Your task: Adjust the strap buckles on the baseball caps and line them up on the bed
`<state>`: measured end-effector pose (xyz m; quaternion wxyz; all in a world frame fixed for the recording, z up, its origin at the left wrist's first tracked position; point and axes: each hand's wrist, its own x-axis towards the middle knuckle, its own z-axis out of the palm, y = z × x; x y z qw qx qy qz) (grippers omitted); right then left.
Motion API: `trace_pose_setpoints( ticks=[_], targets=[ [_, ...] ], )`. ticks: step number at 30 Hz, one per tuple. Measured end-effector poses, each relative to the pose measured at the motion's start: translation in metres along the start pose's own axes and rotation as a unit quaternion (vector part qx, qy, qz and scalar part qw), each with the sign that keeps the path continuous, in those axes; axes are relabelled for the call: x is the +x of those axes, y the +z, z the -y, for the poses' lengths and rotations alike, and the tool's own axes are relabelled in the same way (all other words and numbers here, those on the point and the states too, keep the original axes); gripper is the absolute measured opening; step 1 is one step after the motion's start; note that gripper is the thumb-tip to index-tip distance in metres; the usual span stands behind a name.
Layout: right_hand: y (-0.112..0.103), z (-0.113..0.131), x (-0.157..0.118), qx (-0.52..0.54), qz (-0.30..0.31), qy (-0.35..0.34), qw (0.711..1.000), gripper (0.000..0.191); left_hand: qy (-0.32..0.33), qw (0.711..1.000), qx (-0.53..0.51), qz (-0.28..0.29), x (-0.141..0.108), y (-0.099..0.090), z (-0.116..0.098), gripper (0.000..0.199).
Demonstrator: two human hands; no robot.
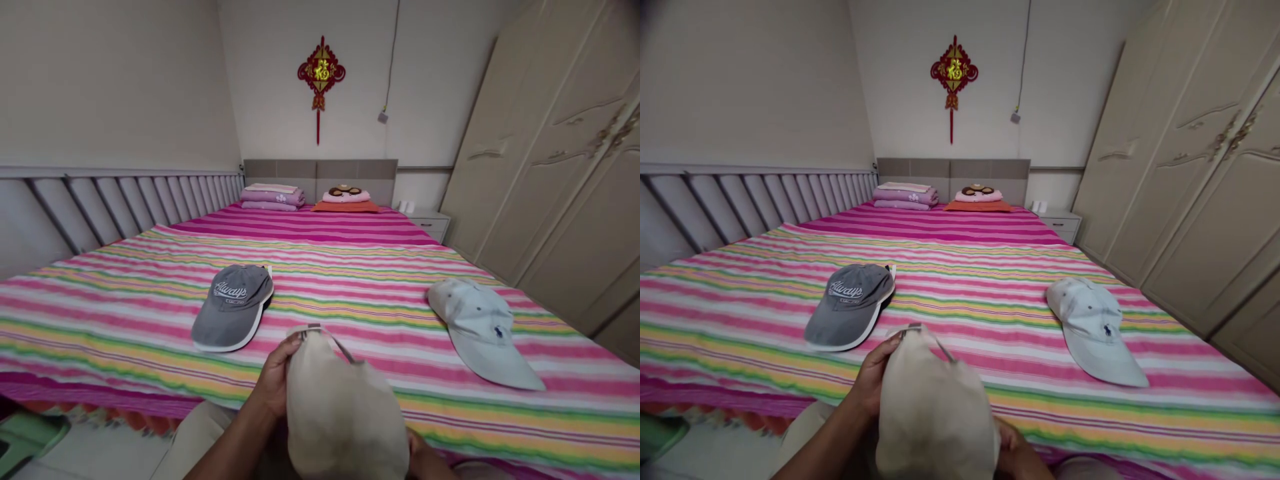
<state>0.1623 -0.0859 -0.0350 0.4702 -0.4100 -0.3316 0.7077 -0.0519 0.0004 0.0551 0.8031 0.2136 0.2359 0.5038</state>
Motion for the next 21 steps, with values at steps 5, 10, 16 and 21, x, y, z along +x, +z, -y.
trace_pose_setpoints(
  ticks=[5, 10, 16, 21],
  targets=[
    [0.028, 0.065, -0.003, -0.077, -0.022, -0.111, 0.991, 0.039, -0.028, 0.997, 0.068, 0.022, -0.009, 0.012, 0.022, 0.015],
    [0.061, 0.087, -0.005, -0.132, 0.055, -0.121, 0.982, 0.038, -0.016, 0.995, 0.095, 0.031, -0.012, 0.014, 0.029, 0.017],
    [0.072, 0.081, -0.005, -0.129, 0.065, -0.102, 0.984, 0.03, -0.012, 0.973, 0.228, 0.026, -0.017, 0.006, 0.014, 0.027],
    [0.073, 0.079, -0.003, -0.111, 0.063, -0.104, 0.986, 0.03, -0.07, 0.938, 0.326, 0.096, -0.017, 0.007, 0.005, 0.016]
  ],
)
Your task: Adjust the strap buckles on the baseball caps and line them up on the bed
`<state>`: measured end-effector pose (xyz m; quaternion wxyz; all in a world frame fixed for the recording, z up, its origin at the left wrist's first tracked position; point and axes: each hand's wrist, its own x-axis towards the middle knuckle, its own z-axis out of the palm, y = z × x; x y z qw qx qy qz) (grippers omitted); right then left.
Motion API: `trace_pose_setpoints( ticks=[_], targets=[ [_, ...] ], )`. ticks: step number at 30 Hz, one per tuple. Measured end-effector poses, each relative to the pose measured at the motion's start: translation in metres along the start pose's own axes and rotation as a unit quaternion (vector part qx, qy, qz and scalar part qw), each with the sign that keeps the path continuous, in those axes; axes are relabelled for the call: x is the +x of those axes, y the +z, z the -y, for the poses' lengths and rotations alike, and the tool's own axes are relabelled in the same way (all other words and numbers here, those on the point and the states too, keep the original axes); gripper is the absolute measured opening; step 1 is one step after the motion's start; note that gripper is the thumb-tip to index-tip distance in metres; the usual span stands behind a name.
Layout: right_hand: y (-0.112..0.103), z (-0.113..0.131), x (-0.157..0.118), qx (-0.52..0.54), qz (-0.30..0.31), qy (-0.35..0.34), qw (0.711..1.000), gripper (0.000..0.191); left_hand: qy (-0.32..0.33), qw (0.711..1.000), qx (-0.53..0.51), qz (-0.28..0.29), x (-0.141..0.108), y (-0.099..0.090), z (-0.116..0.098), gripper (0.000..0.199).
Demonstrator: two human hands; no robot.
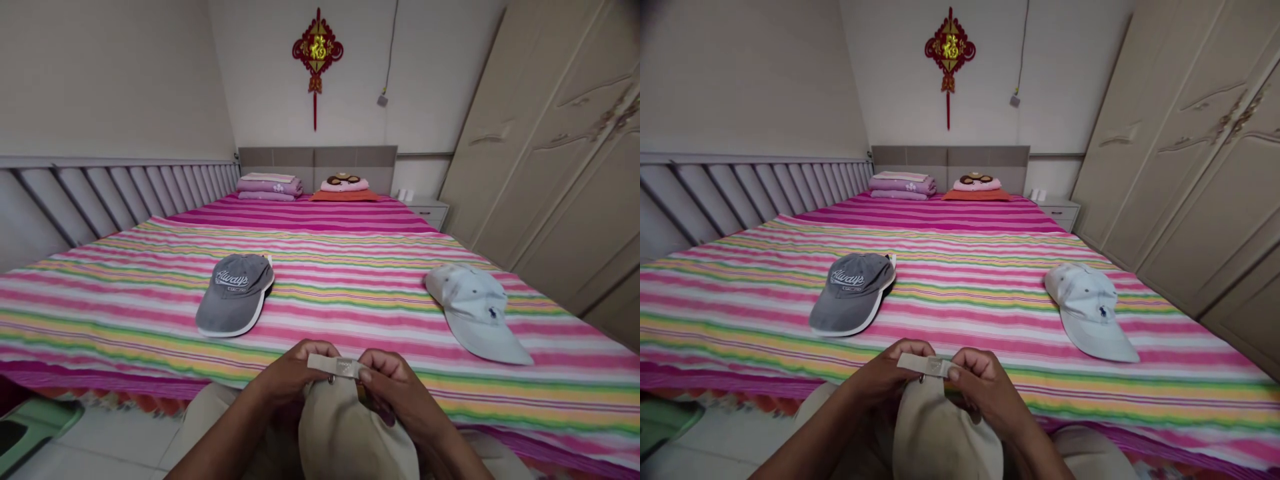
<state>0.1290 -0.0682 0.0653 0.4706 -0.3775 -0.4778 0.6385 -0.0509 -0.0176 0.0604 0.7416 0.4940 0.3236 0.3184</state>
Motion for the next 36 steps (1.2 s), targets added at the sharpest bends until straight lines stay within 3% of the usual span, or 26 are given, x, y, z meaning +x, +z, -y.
trace_pose_setpoints(
  ticks=[3, 8, 14, 22, 25, 30, 32, 36],
  targets=[
    [0.001, -0.001, 0.002, 0.018, -0.012, 0.001, 1.0, 0.029, -0.01, 0.999, -0.04, 0.014, 0.001, 0.003, 0.003, 0.017],
    [0.003, -0.003, 0.003, 0.047, -0.014, -0.004, 0.999, 0.029, -0.03, 0.994, -0.095, -0.039, 0.0, 0.014, 0.007, 0.025],
    [0.003, -0.006, 0.004, 0.045, -0.012, -0.012, 0.999, 0.03, -0.025, 0.994, -0.092, -0.06, 0.001, 0.021, 0.008, 0.028],
    [0.0, -0.01, 0.005, 0.027, -0.022, -0.01, 0.999, 0.028, -0.012, 0.995, -0.095, -0.02, 0.006, 0.021, 0.013, 0.033],
    [-0.006, -0.009, 0.008, 0.078, -0.055, -0.026, 0.995, 0.025, 0.007, 0.99, -0.139, -0.024, 0.009, 0.015, 0.016, 0.036],
    [-0.022, -0.003, 0.016, 0.238, -0.123, -0.09, 0.959, 0.025, 0.031, 0.98, -0.19, -0.046, 0.014, 0.006, 0.016, 0.033],
    [-0.024, -0.002, 0.017, 0.205, -0.101, -0.074, 0.971, 0.028, 0.027, 0.979, -0.195, -0.047, 0.017, 0.006, 0.016, 0.031],
    [-0.018, -0.003, 0.018, 0.044, 0.016, 0.038, 0.998, 0.031, 0.013, 0.983, -0.182, -0.003, 0.025, 0.007, 0.018, 0.026]
  ],
)
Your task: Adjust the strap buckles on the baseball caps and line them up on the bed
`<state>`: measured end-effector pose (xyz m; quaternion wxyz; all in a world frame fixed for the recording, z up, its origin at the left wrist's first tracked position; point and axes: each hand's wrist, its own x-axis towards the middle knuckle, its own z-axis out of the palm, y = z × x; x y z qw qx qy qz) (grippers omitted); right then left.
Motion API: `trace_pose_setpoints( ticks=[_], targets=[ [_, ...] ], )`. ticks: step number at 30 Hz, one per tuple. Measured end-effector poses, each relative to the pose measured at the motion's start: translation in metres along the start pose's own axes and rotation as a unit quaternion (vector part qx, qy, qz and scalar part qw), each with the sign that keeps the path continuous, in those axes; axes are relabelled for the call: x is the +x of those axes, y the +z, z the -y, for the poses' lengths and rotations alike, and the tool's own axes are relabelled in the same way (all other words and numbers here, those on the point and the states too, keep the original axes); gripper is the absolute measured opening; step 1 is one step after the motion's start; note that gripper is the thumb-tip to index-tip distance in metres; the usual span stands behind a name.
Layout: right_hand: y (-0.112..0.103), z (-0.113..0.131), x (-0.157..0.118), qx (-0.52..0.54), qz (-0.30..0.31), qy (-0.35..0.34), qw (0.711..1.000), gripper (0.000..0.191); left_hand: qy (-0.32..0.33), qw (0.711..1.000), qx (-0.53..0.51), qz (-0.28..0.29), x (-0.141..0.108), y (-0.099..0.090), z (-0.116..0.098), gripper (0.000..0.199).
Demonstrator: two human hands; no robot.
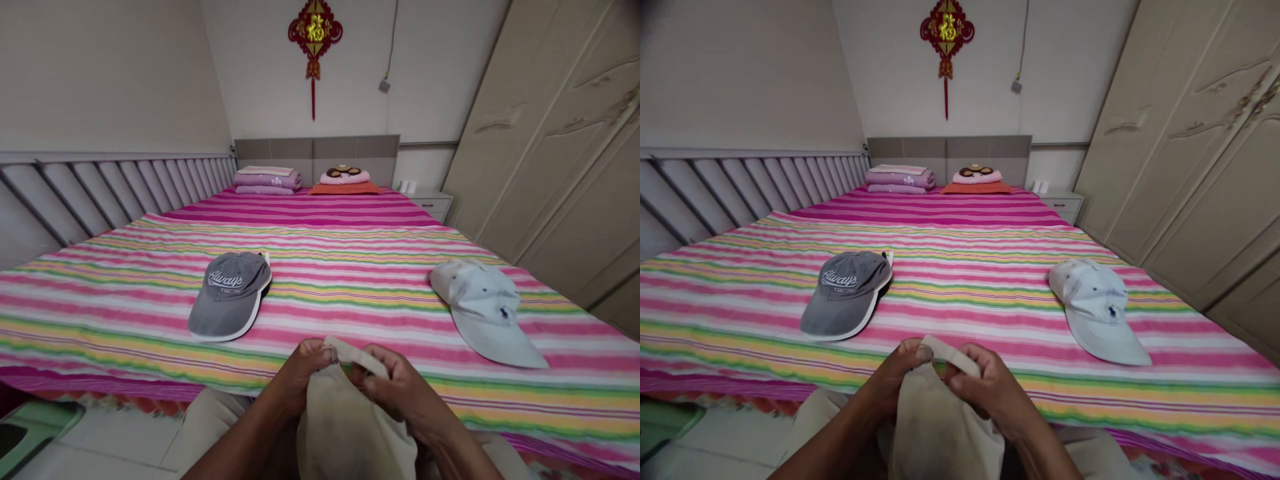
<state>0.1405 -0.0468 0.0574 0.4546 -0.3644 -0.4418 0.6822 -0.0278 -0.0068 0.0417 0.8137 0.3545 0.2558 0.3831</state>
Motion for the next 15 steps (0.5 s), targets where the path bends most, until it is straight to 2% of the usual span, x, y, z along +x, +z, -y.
trace_pose_setpoints(
  ticks=[3, 7, 11, 15],
  targets=[
    [0.005, -0.003, 0.003, -0.038, 0.026, 0.036, 0.998, 0.029, -0.017, 1.0, 0.01, 0.011, 0.005, -0.001, 0.0, 0.023],
    [0.005, -0.009, 0.007, 0.032, -0.009, 0.041, 0.999, 0.025, -0.023, 0.999, 0.029, 0.006, 0.01, -0.011, -0.004, 0.023],
    [0.0, -0.012, 0.008, 0.108, -0.072, 0.07, 0.989, 0.027, -0.04, 0.995, 0.09, 0.025, 0.008, -0.041, -0.001, 0.028],
    [-0.007, -0.007, 0.008, 0.187, -0.11, 0.063, 0.974, 0.027, -0.08, 0.989, 0.124, 0.026, -0.001, -0.077, 0.009, 0.025]
  ],
)
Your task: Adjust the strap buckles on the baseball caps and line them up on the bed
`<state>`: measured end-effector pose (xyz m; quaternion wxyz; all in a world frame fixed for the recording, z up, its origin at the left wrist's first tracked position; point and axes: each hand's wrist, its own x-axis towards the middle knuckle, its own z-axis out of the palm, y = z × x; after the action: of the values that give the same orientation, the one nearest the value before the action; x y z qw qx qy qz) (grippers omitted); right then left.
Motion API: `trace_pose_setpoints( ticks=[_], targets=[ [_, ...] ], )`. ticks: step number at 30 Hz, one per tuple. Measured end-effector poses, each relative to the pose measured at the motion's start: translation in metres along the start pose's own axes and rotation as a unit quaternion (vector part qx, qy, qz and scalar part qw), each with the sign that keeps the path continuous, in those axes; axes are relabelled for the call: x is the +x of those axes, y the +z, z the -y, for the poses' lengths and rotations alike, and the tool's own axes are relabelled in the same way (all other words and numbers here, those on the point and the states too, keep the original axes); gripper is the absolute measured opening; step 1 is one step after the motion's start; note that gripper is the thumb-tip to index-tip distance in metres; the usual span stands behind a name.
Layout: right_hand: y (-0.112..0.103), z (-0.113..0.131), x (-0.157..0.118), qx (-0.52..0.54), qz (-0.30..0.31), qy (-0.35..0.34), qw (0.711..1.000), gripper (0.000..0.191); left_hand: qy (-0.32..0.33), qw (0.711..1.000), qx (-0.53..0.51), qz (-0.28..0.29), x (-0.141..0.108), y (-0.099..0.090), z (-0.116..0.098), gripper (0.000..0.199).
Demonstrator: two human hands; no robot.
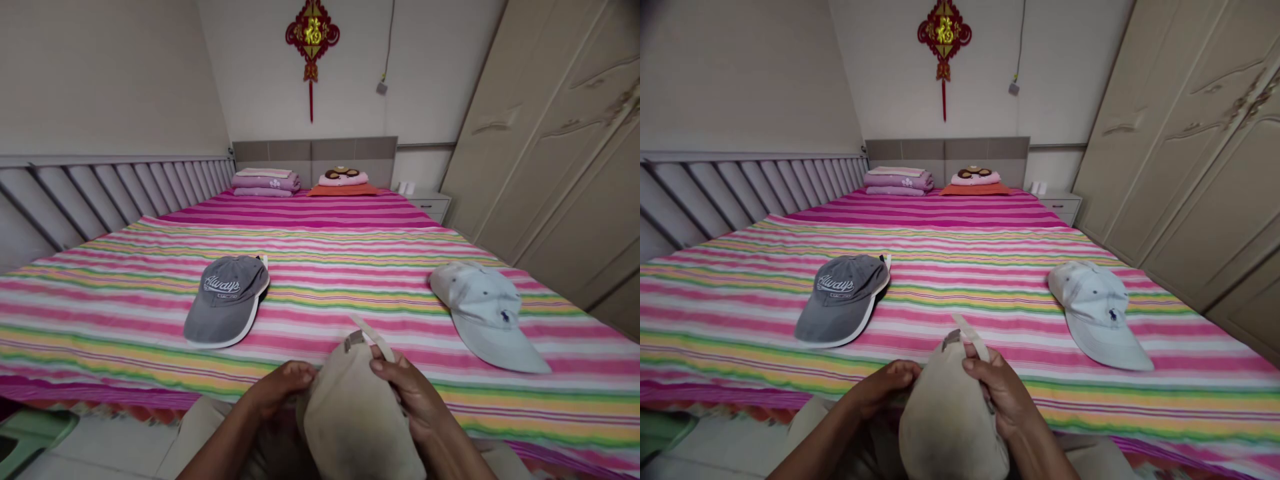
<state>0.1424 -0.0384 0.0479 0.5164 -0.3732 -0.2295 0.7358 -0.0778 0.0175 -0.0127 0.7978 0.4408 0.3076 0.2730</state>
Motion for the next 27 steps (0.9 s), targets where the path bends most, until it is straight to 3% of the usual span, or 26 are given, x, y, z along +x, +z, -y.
trace_pose_setpoints(
  ticks=[5, 8, 11, 14, 18, 22, 27],
  targets=[
    [0.001, 0.013, 0.002, 0.115, -0.047, 0.02, 0.992, 0.027, -0.015, 0.997, -0.075, 0.027, -0.021, -0.014, 0.031, 0.037],
    [0.005, 0.019, 0.004, 0.145, -0.071, 0.045, 0.986, 0.026, 0.03, 0.979, -0.201, -0.019, -0.034, -0.005, 0.056, 0.041],
    [0.006, 0.022, 0.009, 0.159, -0.101, 0.037, 0.981, 0.024, 0.018, 0.949, -0.308, -0.059, -0.044, 0.007, 0.077, 0.035],
    [-0.005, 0.023, 0.018, 0.163, -0.125, 0.018, 0.979, 0.024, 0.003, 0.928, -0.355, -0.116, -0.046, 0.009, 0.079, 0.028],
    [-0.035, 0.021, 0.028, 0.146, -0.172, -0.021, 0.974, 0.008, 0.043, 0.912, -0.346, -0.216, -0.045, -0.005, 0.04, 0.029],
    [-0.061, 0.013, 0.029, 0.14, -0.21, 0.003, 0.968, 0.002, 0.163, 0.892, -0.301, -0.294, -0.044, -0.029, -0.037, 0.04],
    [-0.074, -0.001, 0.028, 0.153, -0.198, 0.009, 0.968, 0.01, 0.307, 0.831, -0.312, -0.344, -0.05, -0.064, -0.124, 0.039]
  ],
)
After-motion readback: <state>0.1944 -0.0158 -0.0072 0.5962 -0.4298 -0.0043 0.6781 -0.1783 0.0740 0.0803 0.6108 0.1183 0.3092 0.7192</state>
